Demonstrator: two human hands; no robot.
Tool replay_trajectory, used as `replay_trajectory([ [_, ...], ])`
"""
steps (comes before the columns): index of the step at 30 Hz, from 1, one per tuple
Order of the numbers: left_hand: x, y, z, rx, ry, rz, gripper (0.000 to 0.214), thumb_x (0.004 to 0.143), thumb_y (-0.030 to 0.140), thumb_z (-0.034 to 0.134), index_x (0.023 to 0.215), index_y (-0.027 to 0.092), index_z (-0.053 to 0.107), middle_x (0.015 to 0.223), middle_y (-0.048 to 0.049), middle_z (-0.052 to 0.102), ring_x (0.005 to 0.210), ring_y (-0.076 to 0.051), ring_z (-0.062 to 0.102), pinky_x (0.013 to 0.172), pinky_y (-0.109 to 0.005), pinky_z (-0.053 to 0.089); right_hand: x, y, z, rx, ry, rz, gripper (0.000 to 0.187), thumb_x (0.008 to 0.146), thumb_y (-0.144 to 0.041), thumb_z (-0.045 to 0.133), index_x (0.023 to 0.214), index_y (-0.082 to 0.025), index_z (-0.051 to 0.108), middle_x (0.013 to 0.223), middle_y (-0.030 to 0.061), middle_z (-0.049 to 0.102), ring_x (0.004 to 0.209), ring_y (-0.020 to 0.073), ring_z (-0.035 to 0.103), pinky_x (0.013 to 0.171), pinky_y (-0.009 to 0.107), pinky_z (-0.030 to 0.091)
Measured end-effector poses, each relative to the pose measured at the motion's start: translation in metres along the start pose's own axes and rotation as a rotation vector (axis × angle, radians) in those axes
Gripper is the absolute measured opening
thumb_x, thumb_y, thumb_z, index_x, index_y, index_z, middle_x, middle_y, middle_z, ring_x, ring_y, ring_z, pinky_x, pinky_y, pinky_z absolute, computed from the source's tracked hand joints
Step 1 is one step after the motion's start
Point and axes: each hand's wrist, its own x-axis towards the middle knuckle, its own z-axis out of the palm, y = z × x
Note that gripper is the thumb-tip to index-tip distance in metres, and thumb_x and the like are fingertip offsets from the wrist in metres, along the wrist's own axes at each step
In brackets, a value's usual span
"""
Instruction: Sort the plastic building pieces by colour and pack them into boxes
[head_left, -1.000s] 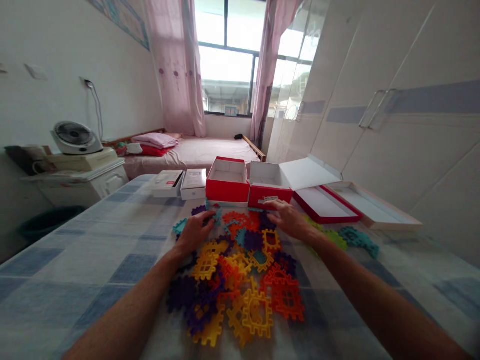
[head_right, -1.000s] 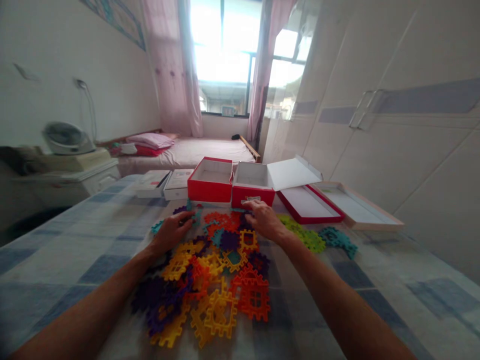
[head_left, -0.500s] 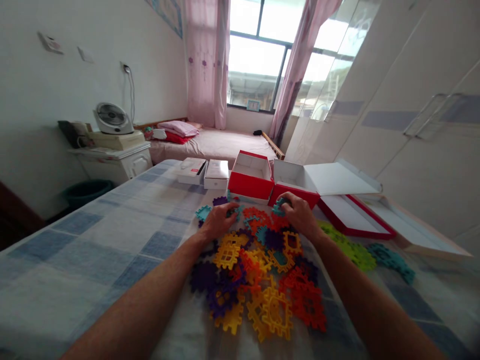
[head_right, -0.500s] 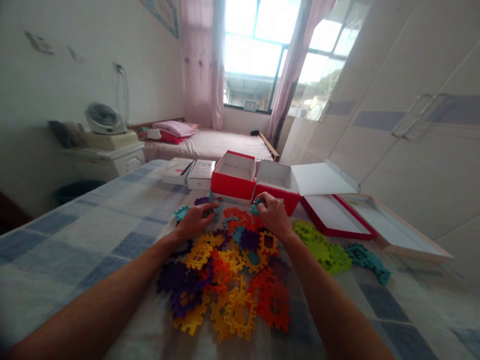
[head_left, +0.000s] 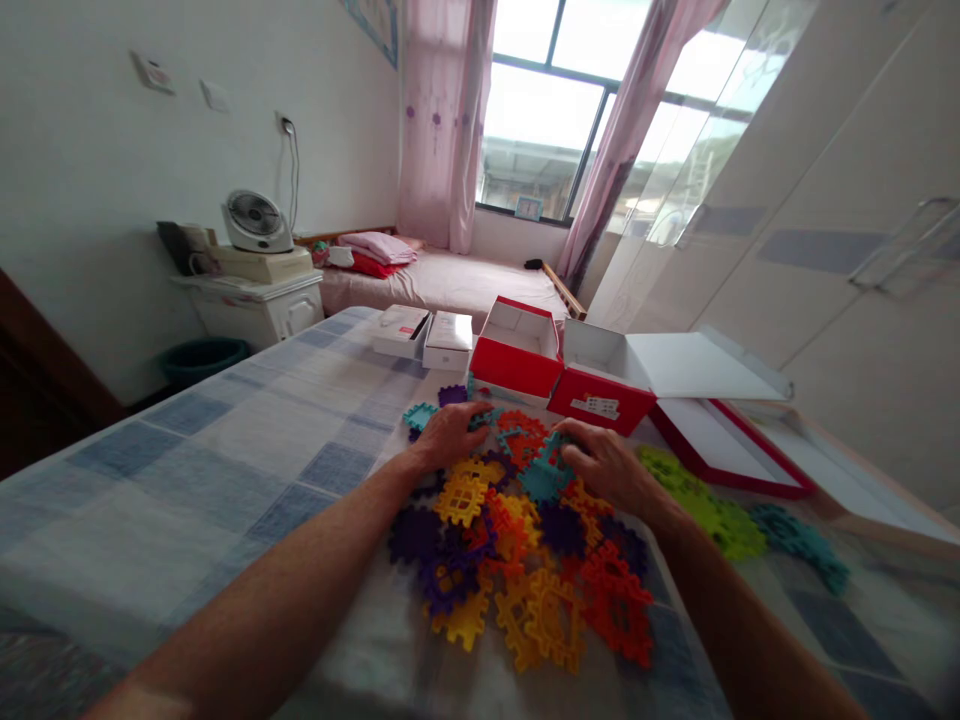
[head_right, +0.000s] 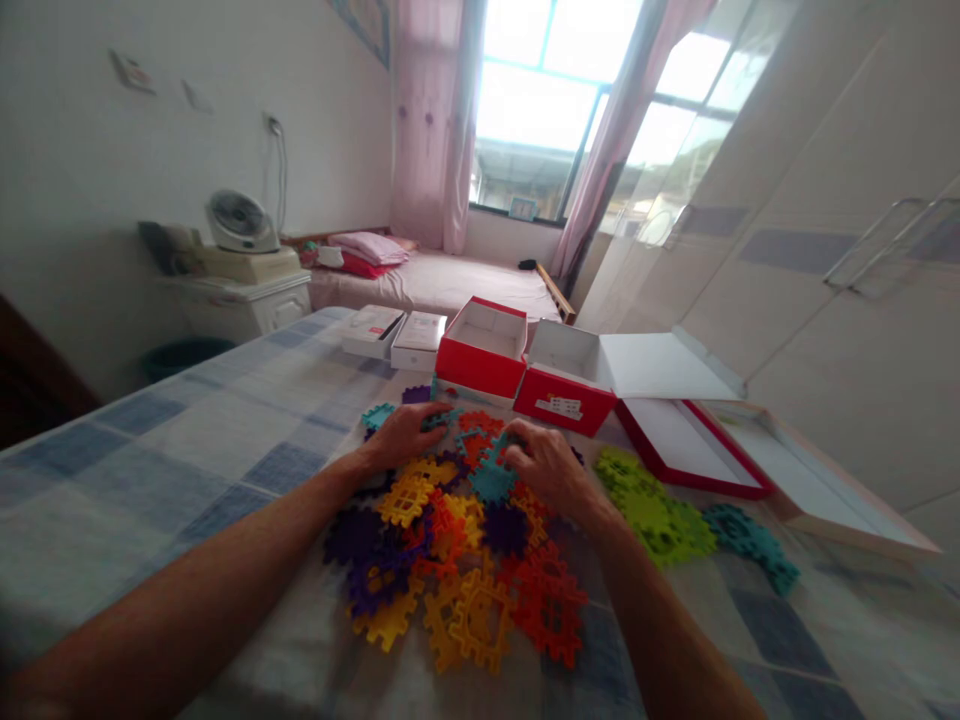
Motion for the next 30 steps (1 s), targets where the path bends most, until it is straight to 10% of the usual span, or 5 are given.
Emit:
replay_trajectory([
  [14, 0.0, 0.004, 0.001, -0.125, 0.008, 0.043, 0.029, 0.078, 0.023, 0.052, 0.101, 0.017, 0.068, 0.094, -0.0031, 0.072, 0.086, -0.017, 0.065, 0.08, -0.025, 0.048, -0.006, -0.006, 0.022, -0.383, -0.06, 0.026, 0.012, 0.077, -0.027, 0.06, 0.085, -0.019, 0.058, 0.099, 0.0081, 0.061, 0.097, 0.0227, 0.05, 0.079, 0.034, 0.033],
  [30, -0.005, 0.02, 0.003, -0.11, -0.138, 0.171, 0.033, 0.076, 0.023, 0.055, 0.107, 0.022, 0.064, 0.108, -0.0009, 0.066, 0.097, -0.016, 0.06, 0.089, -0.023, 0.043, -0.002, -0.002, 0.025, -0.33, -0.029, -0.004, 0.019, 0.079, -0.023, 0.055, 0.097, -0.017, 0.059, 0.103, 0.009, 0.061, 0.098, 0.0229, 0.05, 0.084, 0.035, 0.034],
])
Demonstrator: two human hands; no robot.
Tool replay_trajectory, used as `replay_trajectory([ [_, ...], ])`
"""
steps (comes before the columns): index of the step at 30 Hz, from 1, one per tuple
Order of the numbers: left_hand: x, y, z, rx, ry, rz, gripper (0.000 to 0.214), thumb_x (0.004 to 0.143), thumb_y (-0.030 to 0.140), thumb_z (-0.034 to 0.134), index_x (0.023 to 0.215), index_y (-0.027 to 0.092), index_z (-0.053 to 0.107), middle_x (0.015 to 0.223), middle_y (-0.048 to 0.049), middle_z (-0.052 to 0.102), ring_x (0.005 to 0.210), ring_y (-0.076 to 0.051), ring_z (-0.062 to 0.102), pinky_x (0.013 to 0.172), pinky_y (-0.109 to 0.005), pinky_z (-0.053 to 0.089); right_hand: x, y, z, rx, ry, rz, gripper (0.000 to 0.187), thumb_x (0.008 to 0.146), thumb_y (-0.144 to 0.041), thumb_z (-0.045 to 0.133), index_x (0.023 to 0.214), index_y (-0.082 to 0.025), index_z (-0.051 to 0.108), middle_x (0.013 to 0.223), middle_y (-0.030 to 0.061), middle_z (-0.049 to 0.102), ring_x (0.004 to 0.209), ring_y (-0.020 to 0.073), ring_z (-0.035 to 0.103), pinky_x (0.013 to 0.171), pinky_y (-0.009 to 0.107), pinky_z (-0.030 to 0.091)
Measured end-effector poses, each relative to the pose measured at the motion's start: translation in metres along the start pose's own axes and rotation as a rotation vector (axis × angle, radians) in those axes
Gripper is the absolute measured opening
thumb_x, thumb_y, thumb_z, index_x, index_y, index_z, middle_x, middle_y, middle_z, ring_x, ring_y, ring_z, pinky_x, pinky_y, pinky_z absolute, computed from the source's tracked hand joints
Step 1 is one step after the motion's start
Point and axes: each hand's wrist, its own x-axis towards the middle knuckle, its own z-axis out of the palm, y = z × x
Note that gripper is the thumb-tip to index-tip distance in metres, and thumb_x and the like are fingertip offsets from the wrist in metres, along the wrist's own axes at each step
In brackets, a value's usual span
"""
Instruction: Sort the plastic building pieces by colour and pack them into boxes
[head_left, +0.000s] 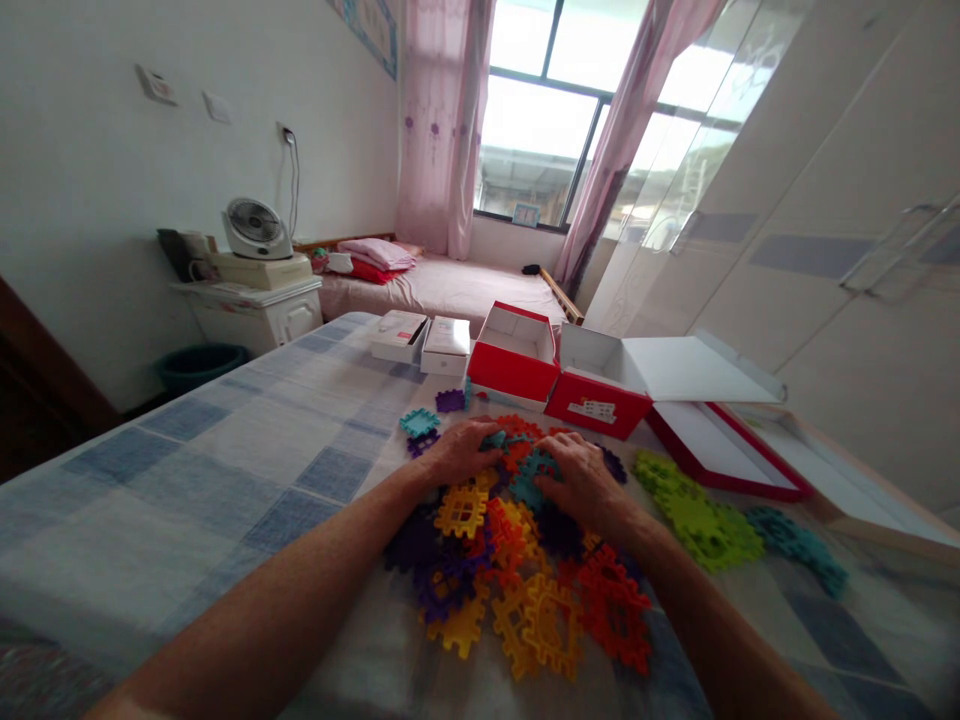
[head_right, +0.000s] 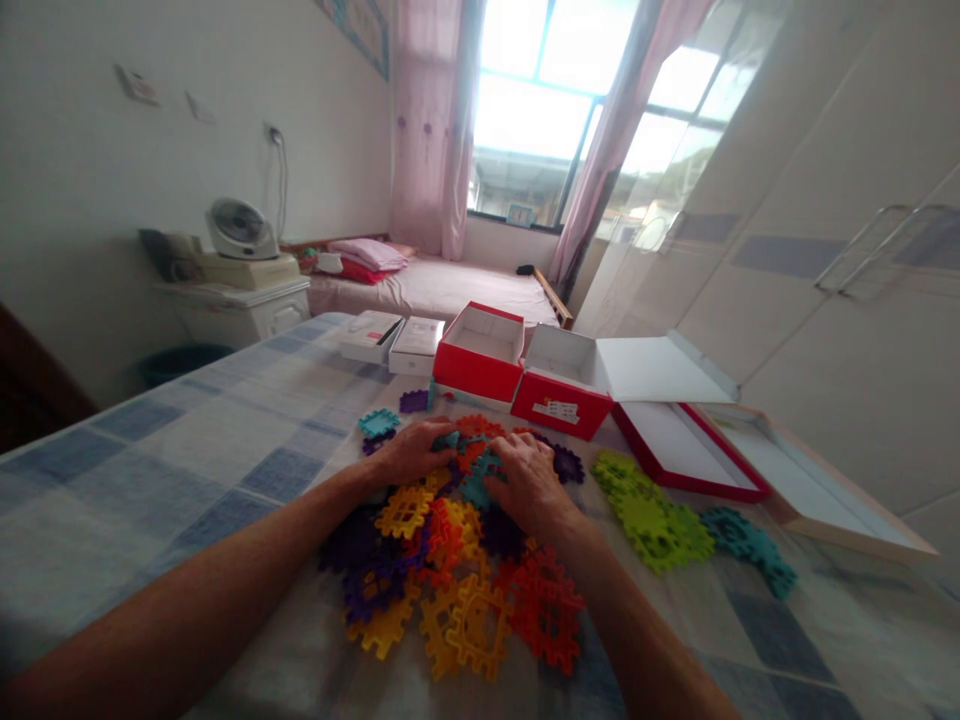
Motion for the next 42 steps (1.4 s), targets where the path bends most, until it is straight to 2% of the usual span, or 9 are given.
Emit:
replay_trajectory([
  [4, 0.001, -0.001, 0.001, 0.032, -0.002, -0.052, 0.019, 0.076, 0.025, 0.055, 0.088, 0.018, 0.067, 0.087, -0.0006, 0.066, 0.079, -0.014, 0.059, 0.076, -0.022, 0.045, 0.0, 0.006, -0.009, 0.067, 0.029, 0.028, 0.01, 0.083, -0.019, 0.046, 0.082, -0.017, 0.056, 0.088, 0.0066, 0.06, 0.087, 0.0185, 0.052, 0.077, 0.03, 0.036],
  [10, 0.001, 0.0, 0.003, 0.042, 0.029, -0.038, 0.017, 0.076, 0.029, 0.057, 0.084, 0.018, 0.067, 0.083, 0.0006, 0.065, 0.075, -0.013, 0.058, 0.072, -0.021, 0.043, -0.005, 0.0, -0.012, 0.067, -0.112, -0.069, 0.007, 0.083, -0.024, 0.053, 0.081, -0.019, 0.056, 0.094, 0.006, 0.06, 0.09, 0.0181, 0.051, 0.078, 0.03, 0.036],
  [15, 0.0, 0.007, 0.002, 0.027, 0.047, -0.044, 0.031, 0.077, 0.032, 0.058, 0.104, 0.02, 0.066, 0.084, 0.0015, 0.068, 0.075, -0.014, 0.06, 0.074, -0.022, 0.044, -0.007, -0.011, -0.001, -0.063, -0.067, -0.023, 0.014, 0.08, -0.027, 0.06, 0.092, -0.019, 0.059, 0.096, 0.008, 0.062, 0.095, 0.0225, 0.051, 0.082, 0.035, 0.033],
  [21, 0.003, 0.008, 0.002, -0.187, 0.069, -0.093, 0.039, 0.074, 0.023, 0.057, 0.113, 0.019, 0.063, 0.103, 0.0003, 0.069, 0.09, -0.015, 0.062, 0.083, -0.022, 0.045, -0.007, -0.008, 0.003, 0.066, -0.001, -0.089, 0.016, 0.081, -0.024, 0.056, 0.096, -0.021, 0.057, 0.095, 0.0057, 0.063, 0.096, 0.0218, 0.052, 0.085, 0.035, 0.035],
  [25, 0.008, 0.003, 0.001, -0.286, 0.182, -0.18, 0.036, 0.074, 0.019, 0.051, 0.107, 0.016, 0.064, 0.105, -0.0033, 0.068, 0.095, -0.016, 0.06, 0.087, -0.024, 0.043, -0.004, -0.003, -0.002, 0.248, 0.102, 0.054, 0.035, 0.078, -0.018, 0.054, 0.113, -0.018, 0.05, 0.104, 0.0086, 0.061, 0.098, 0.0211, 0.054, 0.087, 0.035, 0.038],
  [29, 0.011, -0.001, -0.003, -0.36, 0.298, -0.302, 0.027, 0.076, 0.029, 0.052, 0.098, 0.015, 0.062, 0.082, -0.0002, 0.064, 0.074, -0.014, 0.056, 0.069, -0.024, 0.045, 0.001, 0.002, -0.003, 0.4, 0.225, 0.118, 0.02, 0.083, -0.028, 0.048, 0.099, -0.018, 0.054, 0.098, 0.0076, 0.06, 0.097, 0.0213, 0.053, 0.088, 0.036, 0.039],
  [34, 0.009, 0.009, -0.004, -0.536, 0.176, -0.216, 0.033, 0.077, 0.044, 0.055, 0.093, 0.015, 0.062, 0.066, 0.0039, 0.053, 0.059, -0.01, 0.045, 0.054, -0.021, 0.038, 0.005, -0.004, 0.007, 0.643, 0.332, 0.021, 0.015, 0.085, -0.031, 0.047, 0.094, -0.02, 0.053, 0.122, 0.0076, 0.05, 0.112, 0.02, 0.047, 0.097, 0.035, 0.035],
  [39, 0.007, 0.022, -0.005, -0.547, 0.123, -0.135, 0.032, 0.081, 0.044, 0.053, 0.091, 0.017, 0.066, 0.072, 0.0021, 0.06, 0.066, -0.011, 0.05, 0.062, -0.021, 0.042, 0.002, -0.019, 0.01, 0.649, 0.426, 0.031, 0.013, 0.086, -0.028, 0.046, 0.095, -0.02, 0.052, 0.093, 0.0034, 0.056, 0.088, 0.0165, 0.052, 0.084, 0.032, 0.041],
  [42, 0.007, 0.022, -0.008, -0.584, 0.168, -0.173, 0.034, 0.083, 0.046, 0.052, 0.092, 0.017, 0.068, 0.079, -0.0004, 0.065, 0.073, -0.014, 0.055, 0.069, -0.023, 0.044, 0.001, -0.022, 0.005, 0.699, 0.52, 0.067, 0.029, 0.086, -0.025, 0.046, 0.115, -0.02, 0.047, 0.093, 0.0019, 0.055, 0.082, 0.0143, 0.051, 0.083, 0.031, 0.041],
])
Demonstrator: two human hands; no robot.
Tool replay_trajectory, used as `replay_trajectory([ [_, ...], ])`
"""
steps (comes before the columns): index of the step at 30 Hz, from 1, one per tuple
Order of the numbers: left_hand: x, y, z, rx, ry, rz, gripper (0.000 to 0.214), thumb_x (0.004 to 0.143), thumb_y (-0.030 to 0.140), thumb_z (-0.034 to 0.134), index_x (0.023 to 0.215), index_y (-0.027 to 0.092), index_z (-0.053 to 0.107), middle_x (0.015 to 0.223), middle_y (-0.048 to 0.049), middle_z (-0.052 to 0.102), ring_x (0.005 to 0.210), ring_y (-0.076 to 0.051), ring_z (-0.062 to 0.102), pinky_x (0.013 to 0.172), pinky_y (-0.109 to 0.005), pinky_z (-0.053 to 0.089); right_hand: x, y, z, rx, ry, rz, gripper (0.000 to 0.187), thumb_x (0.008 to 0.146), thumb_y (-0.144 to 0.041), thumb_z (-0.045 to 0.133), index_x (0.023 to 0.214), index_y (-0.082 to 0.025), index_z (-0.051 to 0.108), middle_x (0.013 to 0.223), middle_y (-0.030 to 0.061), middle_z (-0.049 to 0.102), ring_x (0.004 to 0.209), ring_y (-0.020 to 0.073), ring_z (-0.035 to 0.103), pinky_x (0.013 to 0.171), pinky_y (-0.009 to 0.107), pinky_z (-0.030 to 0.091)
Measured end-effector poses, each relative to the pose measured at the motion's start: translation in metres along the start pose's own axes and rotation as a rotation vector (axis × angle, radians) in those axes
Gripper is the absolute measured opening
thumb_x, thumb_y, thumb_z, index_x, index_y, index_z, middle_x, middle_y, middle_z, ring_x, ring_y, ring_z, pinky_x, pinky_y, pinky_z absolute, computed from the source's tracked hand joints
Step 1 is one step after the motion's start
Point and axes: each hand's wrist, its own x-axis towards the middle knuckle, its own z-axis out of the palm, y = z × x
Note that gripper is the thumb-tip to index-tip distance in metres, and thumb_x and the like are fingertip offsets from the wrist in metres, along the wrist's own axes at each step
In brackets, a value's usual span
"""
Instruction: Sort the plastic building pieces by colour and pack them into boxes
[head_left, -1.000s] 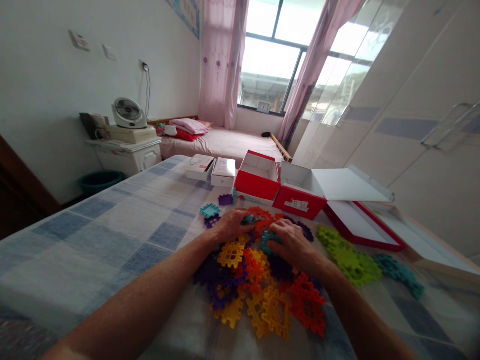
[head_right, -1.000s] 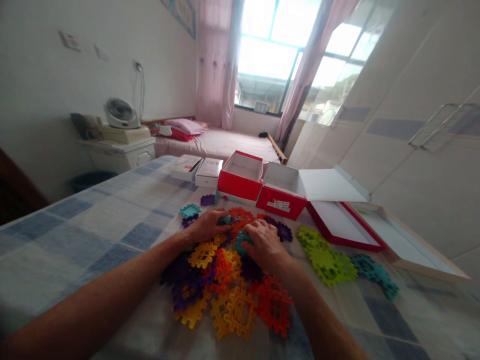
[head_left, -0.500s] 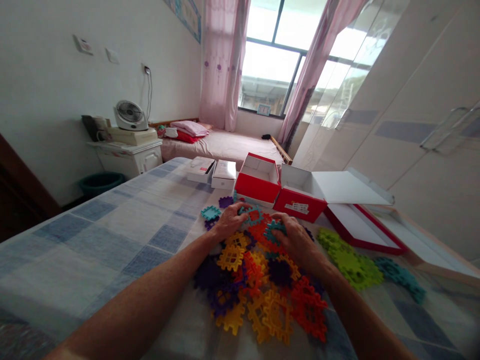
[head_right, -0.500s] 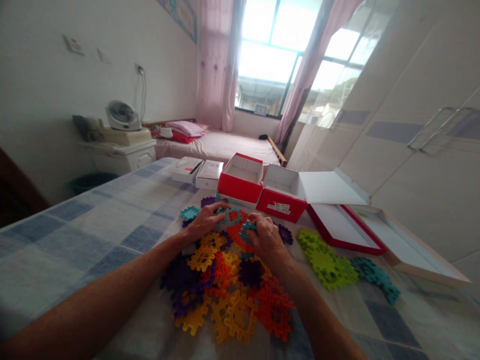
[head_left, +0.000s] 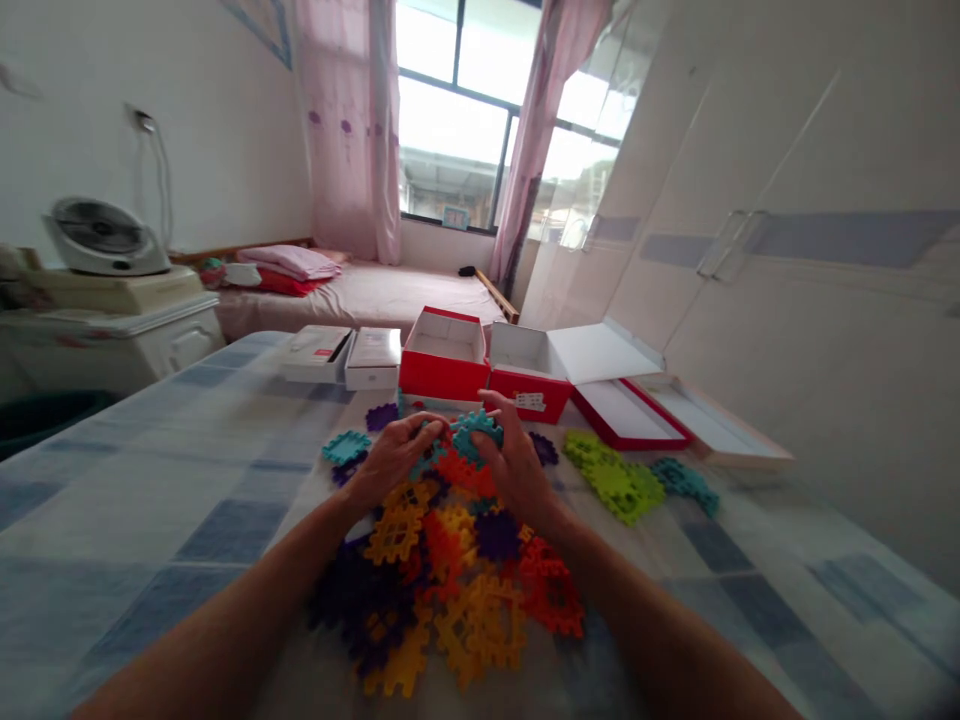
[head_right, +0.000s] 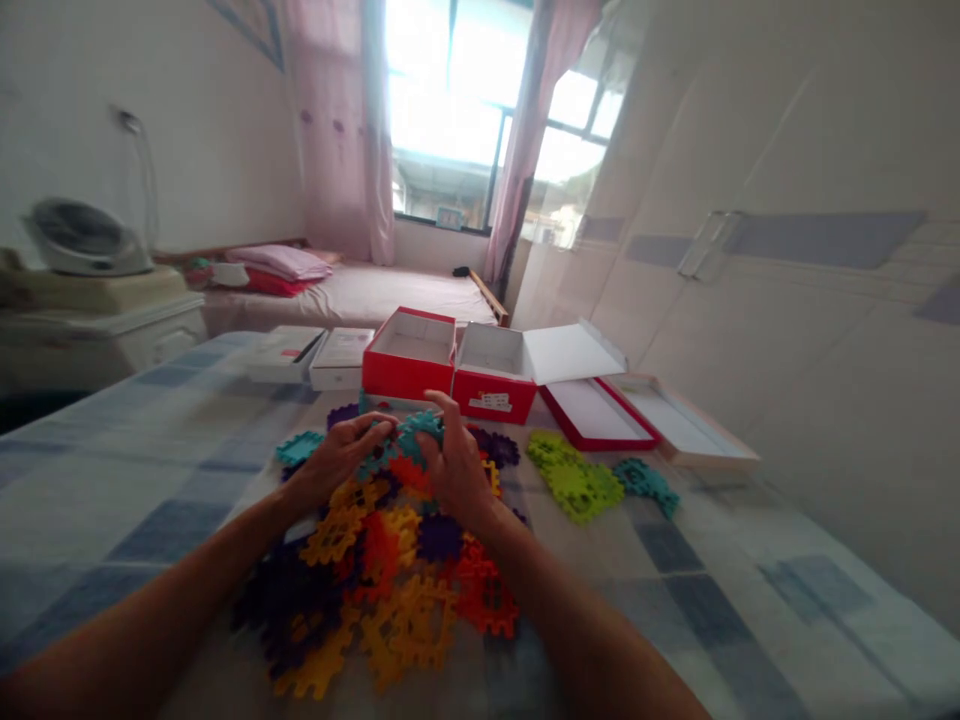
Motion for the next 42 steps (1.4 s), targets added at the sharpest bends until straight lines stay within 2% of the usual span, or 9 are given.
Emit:
replay_trajectory([
  [3, -0.001, 0.0, 0.001, -0.153, -0.016, -0.053, 0.04, 0.083, 0.048, 0.053, 0.104, 0.017, 0.067, 0.095, -0.0043, 0.068, 0.084, -0.017, 0.059, 0.073, -0.024, 0.046, 0.0, -0.002, 0.001, 0.072, -0.09, 0.028, 0.045, 0.083, -0.02, 0.049, 0.128, -0.021, 0.04, 0.095, 0.0011, 0.056, 0.083, 0.0136, 0.053, 0.084, 0.031, 0.042],
  [9, -0.009, 0.006, 0.013, -0.582, -0.163, -0.234, 0.048, 0.08, 0.043, 0.061, 0.123, 0.021, 0.059, 0.117, -0.0082, 0.065, 0.096, -0.02, 0.062, 0.079, -0.027, 0.048, -0.009, -0.001, 0.014, -0.066, -0.071, -0.028, 0.024, 0.08, -0.015, 0.052, 0.104, -0.017, 0.053, 0.106, 0.0077, 0.053, 0.103, 0.0189, 0.049, 0.094, 0.035, 0.039],
  [15, -0.009, 0.009, 0.014, -0.706, -0.213, -0.202, 0.032, 0.084, 0.035, 0.06, 0.112, 0.023, 0.066, 0.131, -0.0038, 0.056, 0.119, -0.021, 0.051, 0.1, -0.029, 0.039, -0.008, -0.002, 0.012, -0.206, -0.092, -0.07, 0.021, 0.082, -0.018, 0.052, 0.103, -0.017, 0.05, 0.103, 0.0082, 0.056, 0.101, 0.0213, 0.048, 0.093, 0.039, 0.037],
  [22, -0.014, 0.016, 0.015, -0.758, -0.307, -0.199, 0.041, 0.089, 0.042, 0.048, 0.126, 0.027, 0.055, 0.137, -0.0033, 0.051, 0.128, -0.024, 0.042, 0.108, -0.04, 0.031, -0.011, -0.016, 0.007, -0.195, -0.091, -0.159, 0.011, 0.083, -0.02, 0.051, 0.093, -0.019, 0.048, 0.095, 0.0046, 0.054, 0.09, 0.0178, 0.049, 0.084, 0.034, 0.041],
  [24, -0.013, 0.017, 0.014, -0.767, -0.337, -0.197, 0.048, 0.089, 0.053, 0.041, 0.129, 0.028, 0.053, 0.138, -0.0033, 0.049, 0.129, -0.025, 0.041, 0.107, -0.042, 0.032, -0.009, -0.022, -0.011, -0.185, -0.075, -0.165, 0.012, 0.083, -0.02, 0.051, 0.094, -0.019, 0.049, 0.095, 0.0038, 0.055, 0.088, 0.0161, 0.051, 0.081, 0.031, 0.042],
  [27, -0.009, 0.013, 0.007, -0.716, -0.271, -0.157, 0.056, 0.086, 0.061, 0.038, 0.126, 0.026, 0.056, 0.135, -0.0056, 0.052, 0.126, -0.027, 0.044, 0.105, -0.044, 0.034, -0.006, -0.015, -0.069, -0.251, 0.096, -0.022, 0.019, 0.082, -0.025, 0.055, 0.1, -0.018, 0.052, 0.091, 0.0037, 0.057, 0.08, 0.015, 0.053, 0.076, 0.03, 0.044],
  [34, 0.004, -0.005, -0.015, -0.188, 0.234, -0.01, 0.04, 0.081, 0.051, 0.051, 0.1, 0.019, 0.067, 0.105, -0.0077, 0.068, 0.096, -0.024, 0.063, 0.085, -0.036, 0.048, -0.031, 0.091, -0.236, -0.202, 0.499, 0.654, 0.026, 0.07, -0.029, 0.07, 0.087, -0.014, 0.058, 0.071, 0.0038, 0.062, 0.06, 0.0144, 0.057, 0.057, 0.027, 0.048],
  [37, 0.006, -0.011, -0.028, 0.168, 0.339, 0.07, 0.038, 0.082, 0.048, 0.046, 0.095, 0.02, 0.068, 0.098, -0.0052, 0.068, 0.092, -0.022, 0.062, 0.083, -0.032, 0.048, -0.045, 0.124, -0.258, -0.067, 0.487, 0.797, 0.018, 0.07, -0.026, 0.069, 0.076, -0.013, 0.059, 0.064, 0.0049, 0.063, 0.054, 0.0144, 0.059, 0.054, 0.027, 0.051],
  [42, 0.009, -0.027, -0.054, 0.499, 0.412, 0.155, 0.039, 0.085, 0.041, 0.037, 0.091, 0.019, 0.068, 0.101, -0.0052, 0.066, 0.091, -0.019, 0.061, 0.085, -0.027, 0.045, -0.052, 0.139, -0.257, -0.137, 0.456, 0.882, 0.007, 0.072, -0.02, 0.062, 0.068, -0.014, 0.06, 0.065, 0.0083, 0.065, 0.056, 0.0166, 0.061, 0.056, 0.03, 0.051],
])
